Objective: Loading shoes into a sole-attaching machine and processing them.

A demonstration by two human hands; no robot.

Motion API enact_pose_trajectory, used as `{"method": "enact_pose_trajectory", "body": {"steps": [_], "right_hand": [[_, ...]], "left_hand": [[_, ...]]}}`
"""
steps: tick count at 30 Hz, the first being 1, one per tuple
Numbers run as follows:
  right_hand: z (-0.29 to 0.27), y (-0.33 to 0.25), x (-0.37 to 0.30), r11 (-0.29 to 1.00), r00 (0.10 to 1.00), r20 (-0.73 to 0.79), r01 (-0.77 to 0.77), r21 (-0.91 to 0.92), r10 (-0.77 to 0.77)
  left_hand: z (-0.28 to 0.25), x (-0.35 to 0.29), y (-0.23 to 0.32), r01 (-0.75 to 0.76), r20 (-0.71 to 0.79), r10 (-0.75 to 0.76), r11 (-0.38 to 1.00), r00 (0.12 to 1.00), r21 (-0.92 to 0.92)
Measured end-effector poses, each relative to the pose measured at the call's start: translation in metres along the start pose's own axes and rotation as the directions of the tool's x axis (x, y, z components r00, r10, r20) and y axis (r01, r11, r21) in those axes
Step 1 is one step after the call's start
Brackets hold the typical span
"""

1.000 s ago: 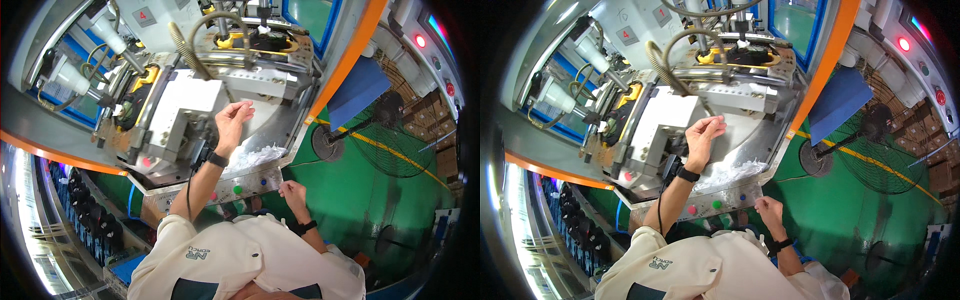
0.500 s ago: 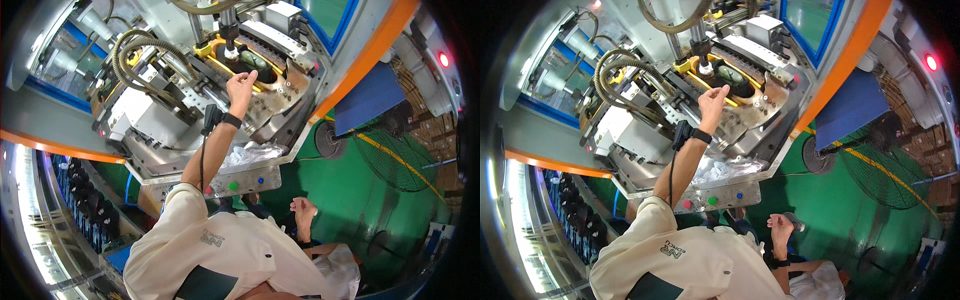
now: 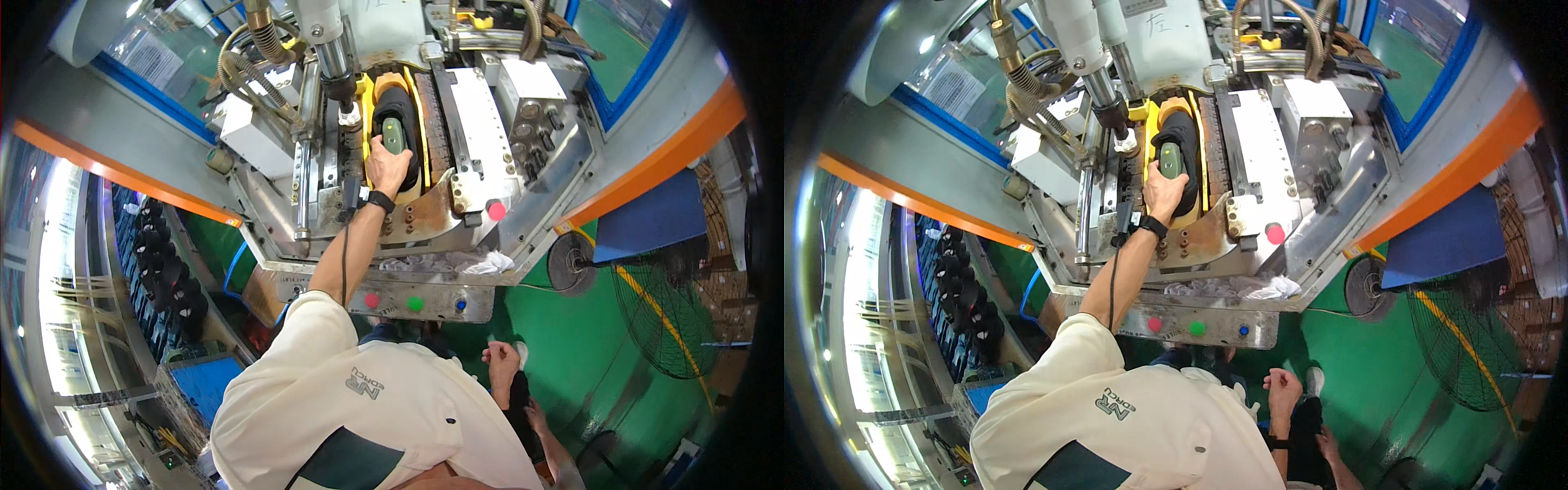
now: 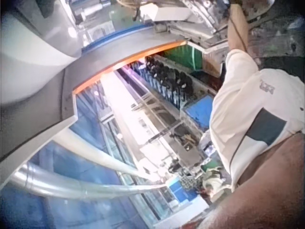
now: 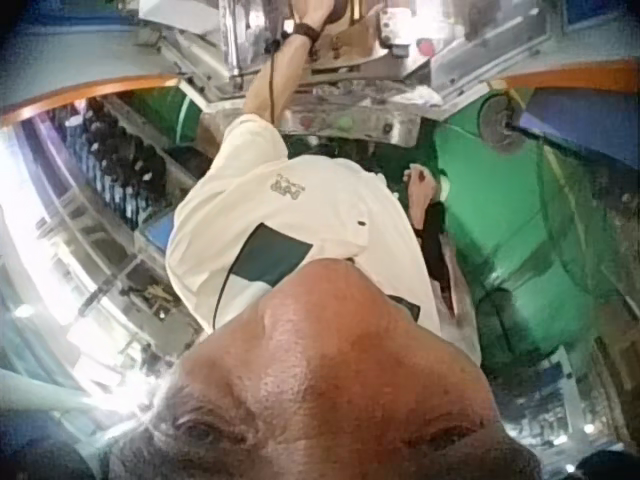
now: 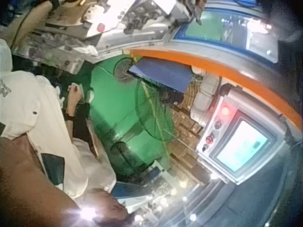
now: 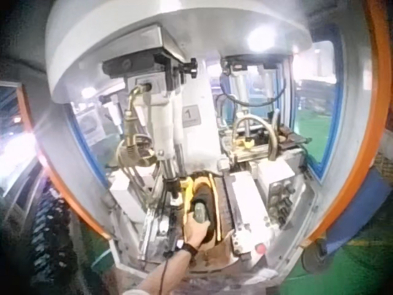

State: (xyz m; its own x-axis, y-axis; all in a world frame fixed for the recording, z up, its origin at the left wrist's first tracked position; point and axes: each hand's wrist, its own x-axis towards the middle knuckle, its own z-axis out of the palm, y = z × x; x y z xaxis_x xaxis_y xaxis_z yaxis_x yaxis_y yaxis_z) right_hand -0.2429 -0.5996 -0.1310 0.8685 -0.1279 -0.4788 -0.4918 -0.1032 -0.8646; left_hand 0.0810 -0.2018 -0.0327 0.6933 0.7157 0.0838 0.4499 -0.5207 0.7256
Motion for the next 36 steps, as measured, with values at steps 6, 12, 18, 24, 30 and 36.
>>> {"method": "enact_pose_trajectory", "body": {"steps": [6, 12, 18, 24, 30, 36], "right_hand": [[0.028, 0.000, -0.010, 0.997, 0.998, 0.014, -0.067, 0.028, 0.066], [0.063, -0.012, -0.026, 0.999, 0.998, 0.058, -0.027, -0.036, 0.029], [0.105, -0.064, -0.028, 0.987, 0.970, 0.240, 0.019, -0.160, 0.020], [0.151, -0.076, 0.015, 0.921, 0.736, 0.674, 0.216, -0.325, 0.066], [0.215, -0.101, 0.017, 0.883, 0.152, 0.985, 0.449, -0.137, 0.076], [0.273, -0.081, -0.007, 0.745, 0.021, 0.940, 0.603, -0.284, 0.341]], "left_hand": [[-0.064, 0.087, -0.095, -0.083, 0.030, 0.121, 0.825, 0.992, -0.560], [-0.143, 0.052, -0.088, 0.539, 0.485, -0.255, 0.226, 0.837, -0.812], [-0.217, -0.053, -0.089, 0.558, 0.508, -0.286, 0.132, 0.813, -0.819], [-0.310, -0.176, -0.113, 0.491, 0.465, -0.256, 0.043, 0.847, -0.870], [-0.388, -0.362, -0.142, 0.249, 0.195, -0.528, 0.032, 0.827, -0.968], [-0.397, -0.531, -0.163, 0.053, -0.002, -0.925, 0.024, 0.380, -0.998]]}}
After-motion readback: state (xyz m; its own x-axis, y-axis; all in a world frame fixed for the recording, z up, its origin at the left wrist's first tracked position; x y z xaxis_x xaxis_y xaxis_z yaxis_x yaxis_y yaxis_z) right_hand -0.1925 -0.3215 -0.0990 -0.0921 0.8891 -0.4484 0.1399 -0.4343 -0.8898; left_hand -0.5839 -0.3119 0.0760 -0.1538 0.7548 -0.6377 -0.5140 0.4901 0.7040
